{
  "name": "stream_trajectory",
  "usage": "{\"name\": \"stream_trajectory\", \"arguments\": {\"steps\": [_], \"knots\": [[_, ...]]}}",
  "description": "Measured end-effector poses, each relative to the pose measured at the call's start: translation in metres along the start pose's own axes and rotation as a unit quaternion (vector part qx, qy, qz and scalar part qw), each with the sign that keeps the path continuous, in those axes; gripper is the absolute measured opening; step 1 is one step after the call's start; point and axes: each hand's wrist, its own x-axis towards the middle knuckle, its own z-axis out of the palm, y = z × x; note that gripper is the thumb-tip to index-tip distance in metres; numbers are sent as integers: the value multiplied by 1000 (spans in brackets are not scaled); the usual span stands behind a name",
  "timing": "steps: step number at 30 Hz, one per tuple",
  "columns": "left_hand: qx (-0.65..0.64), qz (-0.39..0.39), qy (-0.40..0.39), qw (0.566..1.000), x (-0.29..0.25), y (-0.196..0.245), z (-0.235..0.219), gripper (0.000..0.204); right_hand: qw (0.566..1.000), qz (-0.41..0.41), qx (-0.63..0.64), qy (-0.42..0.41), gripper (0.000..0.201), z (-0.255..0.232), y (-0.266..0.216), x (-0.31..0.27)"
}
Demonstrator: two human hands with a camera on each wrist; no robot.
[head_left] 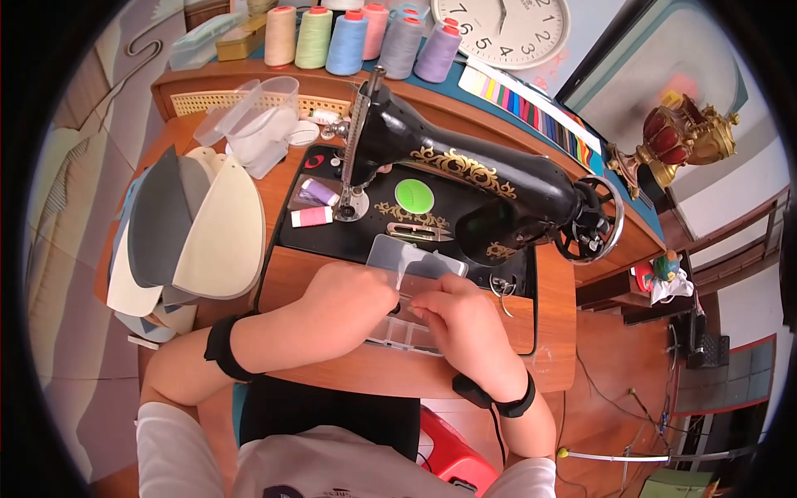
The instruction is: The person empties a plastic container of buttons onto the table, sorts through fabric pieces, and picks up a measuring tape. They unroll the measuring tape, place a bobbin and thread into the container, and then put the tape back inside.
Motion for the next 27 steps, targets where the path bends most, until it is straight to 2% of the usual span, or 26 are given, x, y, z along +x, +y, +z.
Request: {"name": "stream_trajectory", "arguments": {"steps": [2,5,9,16,20,22,27], "knots": [[13,3,-13,1000,-6,3,-1,2,1000,-25,-9,8,8,5,-5,-3],[4,13,18,1000,-14,8,-1,3,999,-33,27,-22,5,17,-10,-5],[20,11,51,998,-21,7,-2,3,998,-59,5,-34,4,25,-14,-2],[12,52,46,998,-33,1,2,6,998,-48,-9,-45,5,31,-15,-3],[7,55,44,997,-34,1,0,6,998,-28,-8,-59,5,28,-16,0],[18,47,19,999,-34,1,0,7,998,-24,-9,-57,5,29,-15,-1],[10,46,29,998,-33,2,3,7,997,-14,-5,-80,7,27,-17,1]]}}
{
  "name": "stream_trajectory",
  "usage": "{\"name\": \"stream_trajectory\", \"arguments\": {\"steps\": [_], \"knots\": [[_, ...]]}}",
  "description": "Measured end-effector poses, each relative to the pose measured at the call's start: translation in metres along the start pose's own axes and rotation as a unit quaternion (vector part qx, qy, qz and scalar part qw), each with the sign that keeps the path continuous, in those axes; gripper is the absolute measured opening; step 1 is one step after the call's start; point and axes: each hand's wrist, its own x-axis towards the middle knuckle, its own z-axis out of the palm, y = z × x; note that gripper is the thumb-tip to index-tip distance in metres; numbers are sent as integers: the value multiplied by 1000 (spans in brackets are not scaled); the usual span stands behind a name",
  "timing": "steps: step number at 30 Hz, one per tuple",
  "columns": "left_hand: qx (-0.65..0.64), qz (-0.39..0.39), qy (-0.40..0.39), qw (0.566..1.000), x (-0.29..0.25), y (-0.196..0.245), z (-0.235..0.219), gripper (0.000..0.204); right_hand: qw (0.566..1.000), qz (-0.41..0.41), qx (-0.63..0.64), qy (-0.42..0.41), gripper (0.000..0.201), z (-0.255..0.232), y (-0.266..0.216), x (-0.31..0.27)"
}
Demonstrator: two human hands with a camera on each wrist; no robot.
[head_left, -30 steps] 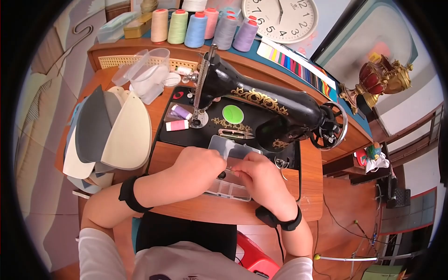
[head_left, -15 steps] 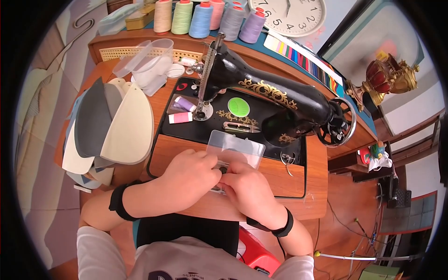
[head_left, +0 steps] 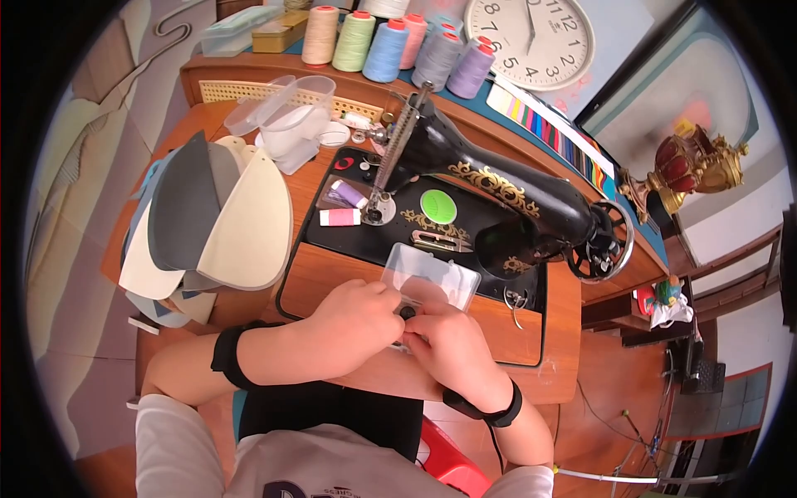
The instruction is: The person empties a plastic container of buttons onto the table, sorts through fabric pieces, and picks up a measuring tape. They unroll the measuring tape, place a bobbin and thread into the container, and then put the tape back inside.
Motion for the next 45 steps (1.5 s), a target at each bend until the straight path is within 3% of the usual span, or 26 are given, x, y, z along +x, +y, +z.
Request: {"name": "stream_trajectory", "arguments": {"steps": [6,11,13,17,20,23,25,27,34,40,42,45], "knots": [[-26,-9,17,999,1,-8,-6,4,1000,-21,-10,2,6,-9,-2,6],[-9,-40,48,998,13,-26,-36,2,993,-44,-65,88,8,-52,-1,41],[34,-117,60,991,27,-40,-26,3,986,-62,-111,111,7,-55,18,68],[122,-156,20,980,49,-54,-7,11,991,-113,-68,-6,17,-45,72,118],[173,-172,17,970,52,-56,7,13,979,-169,-116,15,25,-31,96,138],[185,-185,7,965,52,-62,21,17,982,-158,-102,-28,26,-27,91,151],[212,-189,57,957,52,-65,26,21,982,-153,-92,-54,23,-27,84,156],[213,-189,44,958,51,-66,25,23,986,-97,-115,-64,21,-25,78,160],[212,-188,1,959,49,-60,23,27,985,-149,-70,-51,24,-19,88,162],[210,-188,75,957,49,-61,26,27,993,-66,-84,-50,26,-20,79,162],[215,-186,67,957,50,-65,29,27,991,-41,-66,-111,27,-19,73,166],[228,-186,65,953,49,-65,34,26,991,-46,-43,-117,22,-17,78,168]]}}
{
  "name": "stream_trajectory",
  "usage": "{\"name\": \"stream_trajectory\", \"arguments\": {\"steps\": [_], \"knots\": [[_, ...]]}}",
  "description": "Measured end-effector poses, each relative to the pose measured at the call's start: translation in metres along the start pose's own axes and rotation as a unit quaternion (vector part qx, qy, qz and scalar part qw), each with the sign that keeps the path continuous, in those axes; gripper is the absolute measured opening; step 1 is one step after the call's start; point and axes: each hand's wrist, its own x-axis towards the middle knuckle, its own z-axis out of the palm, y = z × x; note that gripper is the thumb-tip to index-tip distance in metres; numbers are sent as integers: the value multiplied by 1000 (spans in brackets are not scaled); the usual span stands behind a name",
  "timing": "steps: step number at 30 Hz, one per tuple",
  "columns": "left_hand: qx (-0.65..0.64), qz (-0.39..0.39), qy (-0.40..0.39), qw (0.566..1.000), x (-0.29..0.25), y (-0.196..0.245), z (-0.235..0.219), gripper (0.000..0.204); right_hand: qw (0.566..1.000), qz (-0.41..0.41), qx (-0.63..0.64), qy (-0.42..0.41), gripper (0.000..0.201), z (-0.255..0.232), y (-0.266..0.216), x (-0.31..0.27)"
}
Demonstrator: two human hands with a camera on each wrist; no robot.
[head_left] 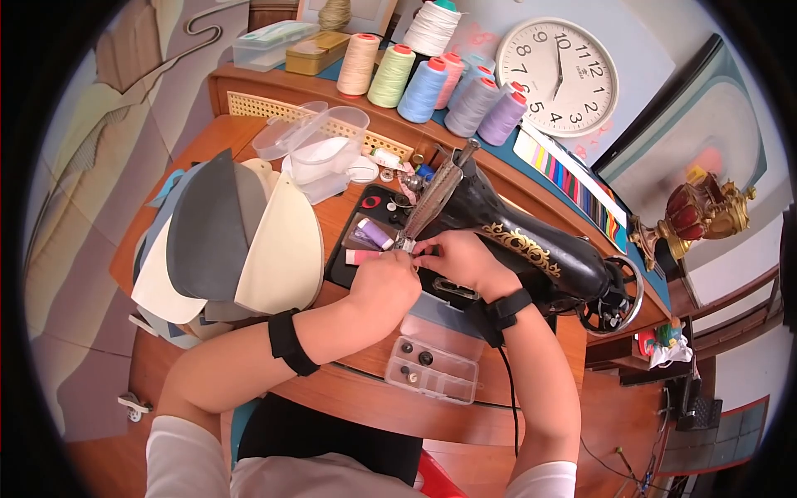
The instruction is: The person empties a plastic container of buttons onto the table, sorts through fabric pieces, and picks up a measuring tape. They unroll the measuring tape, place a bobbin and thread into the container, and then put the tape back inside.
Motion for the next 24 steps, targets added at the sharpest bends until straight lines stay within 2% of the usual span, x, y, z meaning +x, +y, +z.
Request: {"name": "stream_trajectory", "arguments": {"steps": [3,6,8,10,12,16,18,24], "knots": [[0,10,-9,1000,-2,1,0,25,999,-12,47,3,17,5,9,0],[-23,20,-23,999,-3,2,-6,23,998,-45,18,30,13,3,6,-5],[-37,18,-22,999,-2,4,-7,22,999,-41,30,20,13,-2,-2,-8],[-46,3,36,998,-1,6,-5,19,998,-38,42,9,12,-2,-3,-9],[-46,14,35,998,-1,5,-5,19,997,-74,21,30,13,1,1,-8],[-44,44,17,998,1,2,-8,17,997,-67,24,37,13,5,4,-7],[-47,45,16,998,0,1,-5,15,999,-22,46,13,12,5,4,-6],[-75,46,-11,996,2,-1,-7,9,997,-58,30,47,11,-6,-2,-18]]}}
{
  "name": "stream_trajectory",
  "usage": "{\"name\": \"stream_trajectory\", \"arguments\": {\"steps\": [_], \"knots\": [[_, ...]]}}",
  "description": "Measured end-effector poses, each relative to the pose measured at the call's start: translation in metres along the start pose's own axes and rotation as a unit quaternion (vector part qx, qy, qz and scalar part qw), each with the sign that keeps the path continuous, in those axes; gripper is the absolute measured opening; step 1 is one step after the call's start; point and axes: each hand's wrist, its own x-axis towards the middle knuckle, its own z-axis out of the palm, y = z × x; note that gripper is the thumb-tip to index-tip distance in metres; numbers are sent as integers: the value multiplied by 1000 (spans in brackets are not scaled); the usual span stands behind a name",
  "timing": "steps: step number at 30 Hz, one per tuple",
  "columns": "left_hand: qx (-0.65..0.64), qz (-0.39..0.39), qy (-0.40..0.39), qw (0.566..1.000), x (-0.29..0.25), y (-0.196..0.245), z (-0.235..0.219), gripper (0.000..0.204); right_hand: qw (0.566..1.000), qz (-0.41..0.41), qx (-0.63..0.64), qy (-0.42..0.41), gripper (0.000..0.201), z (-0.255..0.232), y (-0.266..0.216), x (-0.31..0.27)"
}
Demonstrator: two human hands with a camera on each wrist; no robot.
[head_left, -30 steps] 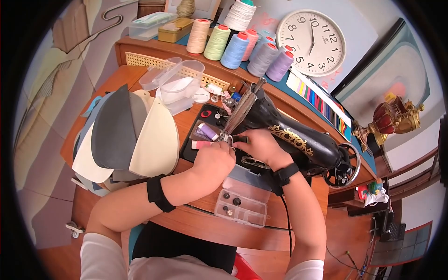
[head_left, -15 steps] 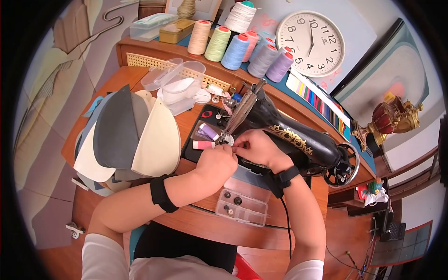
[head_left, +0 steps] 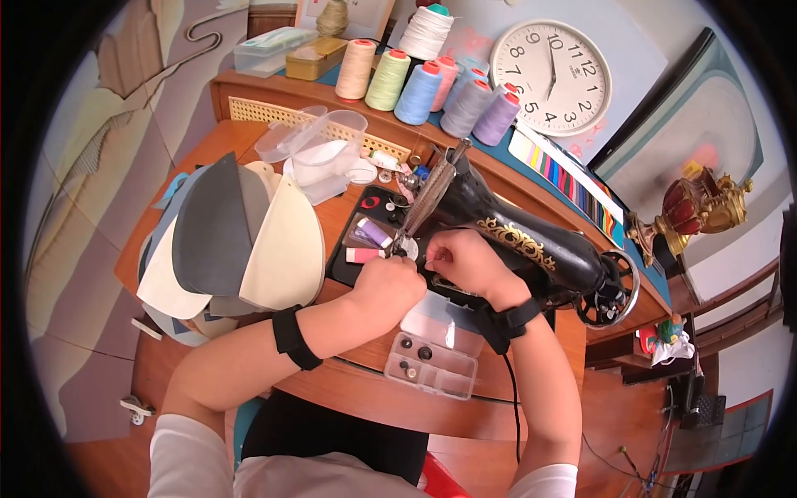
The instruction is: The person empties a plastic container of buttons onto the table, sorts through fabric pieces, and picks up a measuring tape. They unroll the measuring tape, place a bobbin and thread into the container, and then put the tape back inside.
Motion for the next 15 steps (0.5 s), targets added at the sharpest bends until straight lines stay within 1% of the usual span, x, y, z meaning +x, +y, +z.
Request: {"name": "stream_trajectory", "arguments": {"steps": [1,2,4,5,6,8,9,11,13,14,15], "knots": [[-10,3,-9,1000,1,0,-1,9,1000,22,17,9,11,-3,-4,-4],[-13,7,-11,1000,1,0,-3,9,999,27,17,10,11,-7,-9,-9],[-37,-3,-4,999,2,0,-5,8,999,38,-5,6,10,-18,-24,-19],[-37,-12,31,999,2,0,-4,7,999,38,-4,22,9,-22,-32,-25],[-39,-10,33,999,2,0,-3,7,999,41,-6,22,9,-25,-38,-31],[-35,-12,37,999,2,-1,-4,8,997,53,17,50,8,-29,-48,-43],[-35,-12,39,999,2,-1,-5,8,997,39,21,70,8,-29,-51,-51],[-28,-15,3,1000,1,-2,-7,9,995,50,30,79,8,-31,-61,-64],[-17,-18,-11,1000,2,-4,-4,9,992,75,52,91,9,-28,-70,-79],[-6,-19,-27,999,2,-5,-3,10,990,83,72,86,10,-26,-76,-85],[-6,-23,-25,999,2,-5,-3,10,990,76,94,68,11,-22,-74,-90]]}}
